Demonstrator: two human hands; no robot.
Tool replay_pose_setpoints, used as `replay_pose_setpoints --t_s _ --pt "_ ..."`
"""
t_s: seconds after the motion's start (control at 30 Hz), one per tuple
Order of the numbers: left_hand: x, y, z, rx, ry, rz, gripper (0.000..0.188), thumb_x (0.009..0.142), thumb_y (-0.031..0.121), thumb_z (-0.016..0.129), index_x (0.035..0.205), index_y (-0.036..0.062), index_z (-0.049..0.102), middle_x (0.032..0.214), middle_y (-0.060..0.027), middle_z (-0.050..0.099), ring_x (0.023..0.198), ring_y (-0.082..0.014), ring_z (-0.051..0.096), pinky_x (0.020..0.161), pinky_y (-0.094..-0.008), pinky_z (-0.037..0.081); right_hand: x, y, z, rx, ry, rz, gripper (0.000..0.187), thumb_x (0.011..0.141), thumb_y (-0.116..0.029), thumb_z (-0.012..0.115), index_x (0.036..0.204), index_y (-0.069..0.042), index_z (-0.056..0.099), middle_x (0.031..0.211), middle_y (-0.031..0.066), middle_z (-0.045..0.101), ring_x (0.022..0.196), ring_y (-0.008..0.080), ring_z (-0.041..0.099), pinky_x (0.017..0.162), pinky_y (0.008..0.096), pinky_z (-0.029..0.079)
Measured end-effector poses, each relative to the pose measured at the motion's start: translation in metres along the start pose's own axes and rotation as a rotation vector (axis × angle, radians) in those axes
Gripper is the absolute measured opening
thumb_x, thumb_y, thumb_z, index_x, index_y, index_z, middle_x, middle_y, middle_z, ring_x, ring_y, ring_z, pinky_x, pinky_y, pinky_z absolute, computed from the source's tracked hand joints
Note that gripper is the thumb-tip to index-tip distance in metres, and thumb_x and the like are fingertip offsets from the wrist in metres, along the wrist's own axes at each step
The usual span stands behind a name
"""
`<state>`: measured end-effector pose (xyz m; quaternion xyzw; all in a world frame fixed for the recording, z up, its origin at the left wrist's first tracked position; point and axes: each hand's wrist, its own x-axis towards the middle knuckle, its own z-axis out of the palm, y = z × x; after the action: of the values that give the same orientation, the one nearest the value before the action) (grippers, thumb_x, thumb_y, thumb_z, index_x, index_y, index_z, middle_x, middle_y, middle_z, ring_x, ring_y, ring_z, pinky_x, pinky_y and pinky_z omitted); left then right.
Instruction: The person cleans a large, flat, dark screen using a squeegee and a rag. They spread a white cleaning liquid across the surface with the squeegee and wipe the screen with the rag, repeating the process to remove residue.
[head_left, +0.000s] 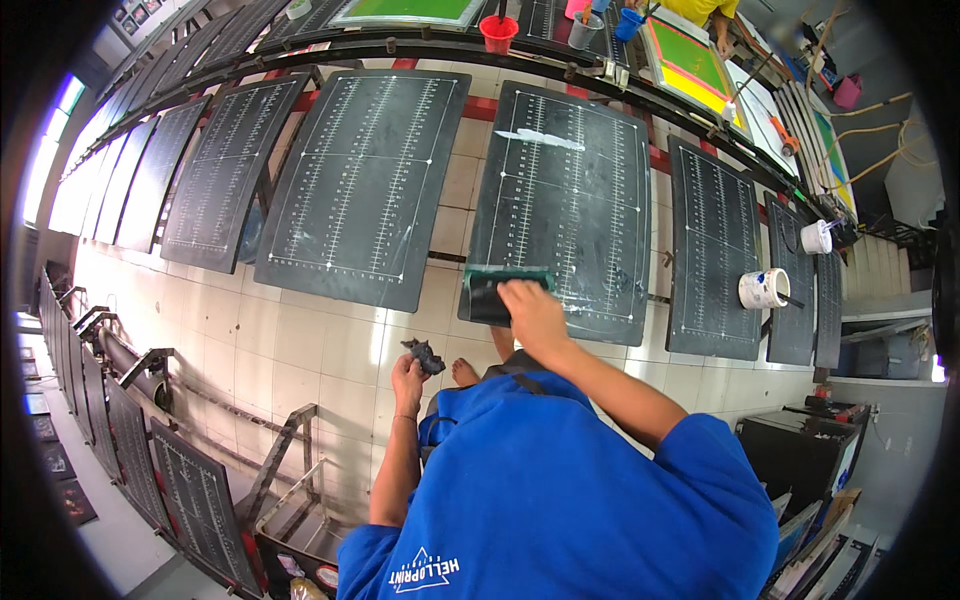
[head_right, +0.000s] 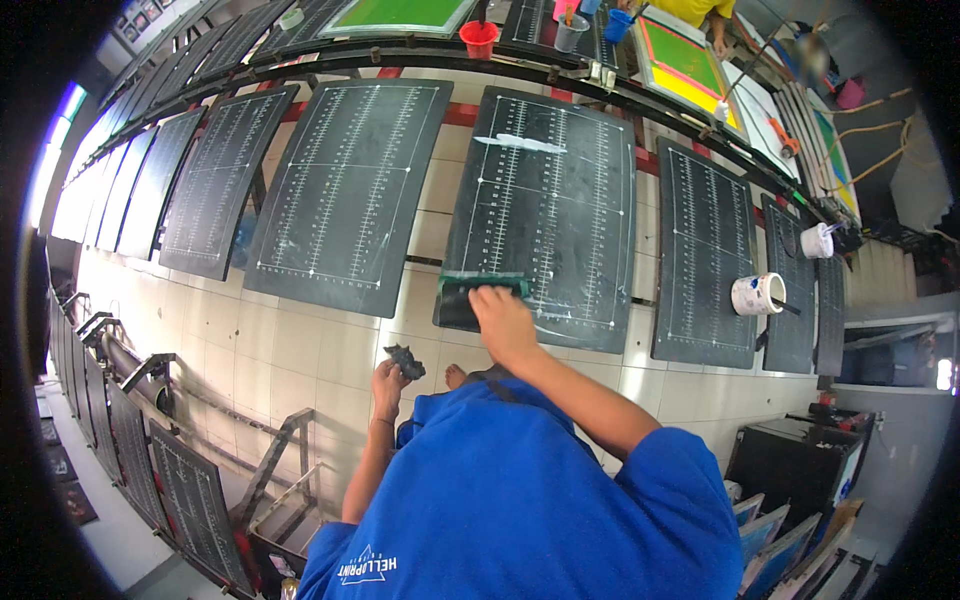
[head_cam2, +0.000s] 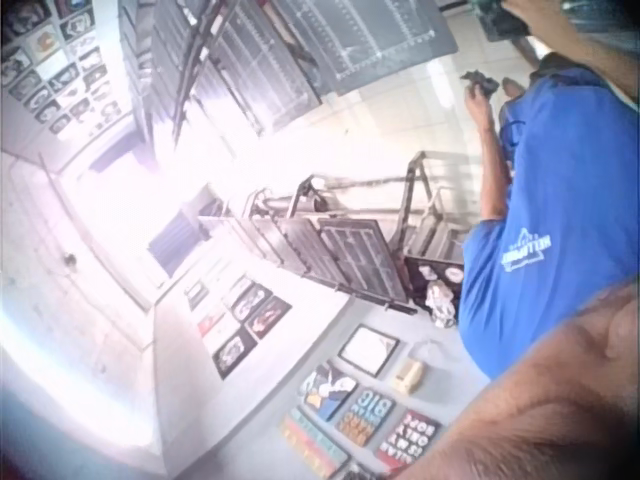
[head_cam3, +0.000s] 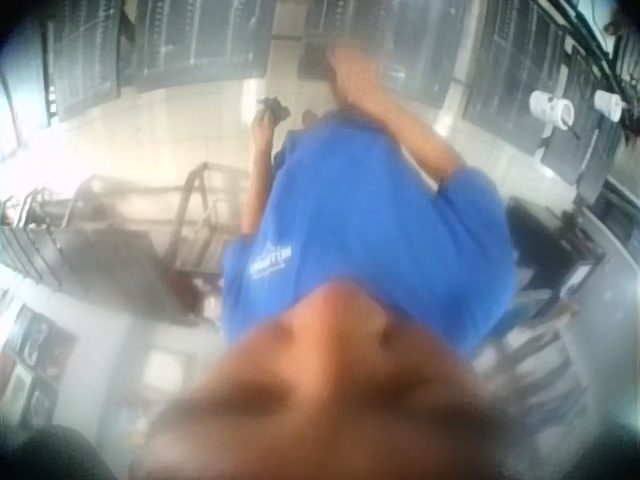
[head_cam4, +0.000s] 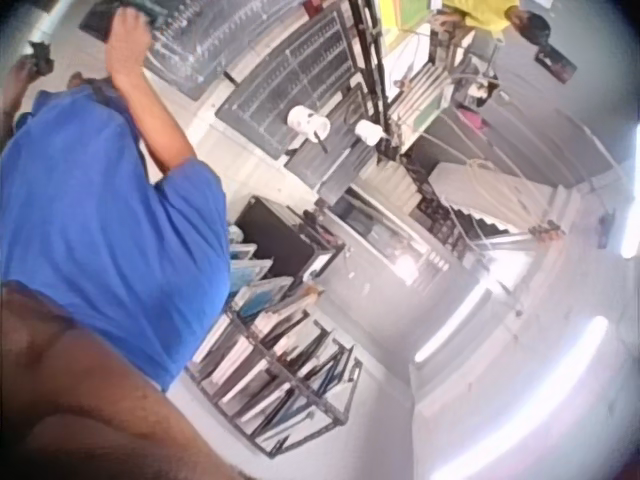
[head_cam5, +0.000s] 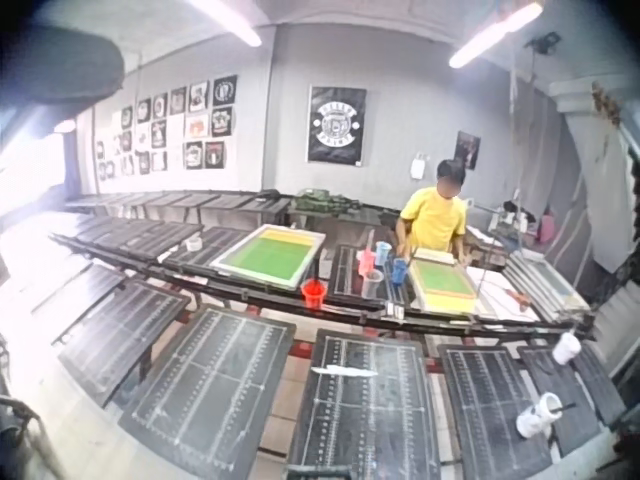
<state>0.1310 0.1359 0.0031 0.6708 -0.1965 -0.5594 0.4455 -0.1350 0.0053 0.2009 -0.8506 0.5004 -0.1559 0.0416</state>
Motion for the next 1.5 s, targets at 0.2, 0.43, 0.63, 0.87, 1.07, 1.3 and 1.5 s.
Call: replay_pose_setpoints --t_s 0.2,0.43,0.63,0.87,1.07,1.3,1.5 --pt "0.005 0.029 0.036 -0.028 -0.23 0.05 0.023 0.101 0.009 0.049 0.118 -0.0023 0.056 0.106 -0.0114 0.065 0.09 -0.0199 0.068 0.08 -0.033 0.06 -0.02 0.008 -0.031 0.062 -0.113 0.078 0.044 0.072 -0.002 0.065 0.115 -0.011 0.068 0.111 0.0022 0.067 0.104 0.0238 0.062 0.083 0.0396 0.052" --pt "-0.013 0.049 0.059 -0.205 -0.222 -0.012 0.024 0.101 0.01 0.05 0.12 -0.0044 0.056 0.106 -0.0137 0.065 0.092 -0.0216 0.069 0.079 -0.0336 0.06 -0.001 0.06 -0.026 -0.011 -0.07 -0.007 0.05 0.069 0.004 0.066 0.115 -0.014 0.069 0.113 -0.0004 0.067 0.107 0.0225 0.062 0.086 0.0386 0.049" --pt "-0.029 0.032 0.081 -0.356 -0.122 -0.005 0.023 0.101 0.011 0.051 0.119 -0.0026 0.056 0.107 -0.0122 0.065 0.093 -0.0214 0.069 0.08 -0.033 0.059 0.0 0.078 -0.055 0.046 -0.333 -0.281 0.047 0.066 0.005 0.066 0.109 -0.015 0.072 0.112 -0.0014 0.07 0.108 0.021 0.062 0.087 0.0364 0.047" --pt "-0.063 0.021 0.131 -0.47 0.042 0.034 0.02 0.101 0.013 0.052 0.116 0.0 0.055 0.106 -0.0091 0.063 0.092 -0.0175 0.066 0.082 -0.0323 0.058 0.078 0.06 -0.019 0.142 -0.288 -0.752 0.043 0.069 0.004 0.065 0.108 -0.013 0.071 0.109 -0.0014 0.07 0.107 0.0211 0.062 0.087 0.0368 0.046" --pt "-0.093 0.014 0.205 -0.572 0.209 0.093 0.019 0.101 0.012 0.052 0.115 0.0 0.054 0.105 -0.0084 0.063 0.092 -0.018 0.067 0.082 -0.0328 0.057 0.064 0.106 -0.025 0.198 -0.311 -0.934 0.046 0.066 0.003 0.065 0.11 -0.011 0.07 0.111 0.0024 0.069 0.108 0.0228 0.063 0.09 0.0369 0.048" --pt "-0.128 -0.032 0.304 -0.625 0.193 0.025 0.017 0.102 0.01 0.05 0.115 -0.0009 0.053 0.104 -0.0103 0.065 0.092 -0.0208 0.07 0.078 -0.0323 0.059 0.001 0.202 -0.073 0.183 -0.385 -1.026 0.039 0.07 -0.001 0.064 0.108 -0.009 0.069 0.109 0.0026 0.068 0.107 0.0229 0.062 0.091 0.0361 0.047" --pt "-0.153 -0.037 0.356 -0.662 0.124 -0.024 0.015 0.101 0.01 0.051 0.112 -0.0002 0.055 0.101 -0.0091 0.064 0.088 -0.0181 0.069 0.072 -0.031 0.059 -0.026 0.286 -0.12 0.115 -0.531 -1.013 0.046 0.065 0.001 0.067 0.109 -0.012 0.069 0.111 0.0024 0.069 0.108 0.0234 0.063 0.09 0.0365 0.048"
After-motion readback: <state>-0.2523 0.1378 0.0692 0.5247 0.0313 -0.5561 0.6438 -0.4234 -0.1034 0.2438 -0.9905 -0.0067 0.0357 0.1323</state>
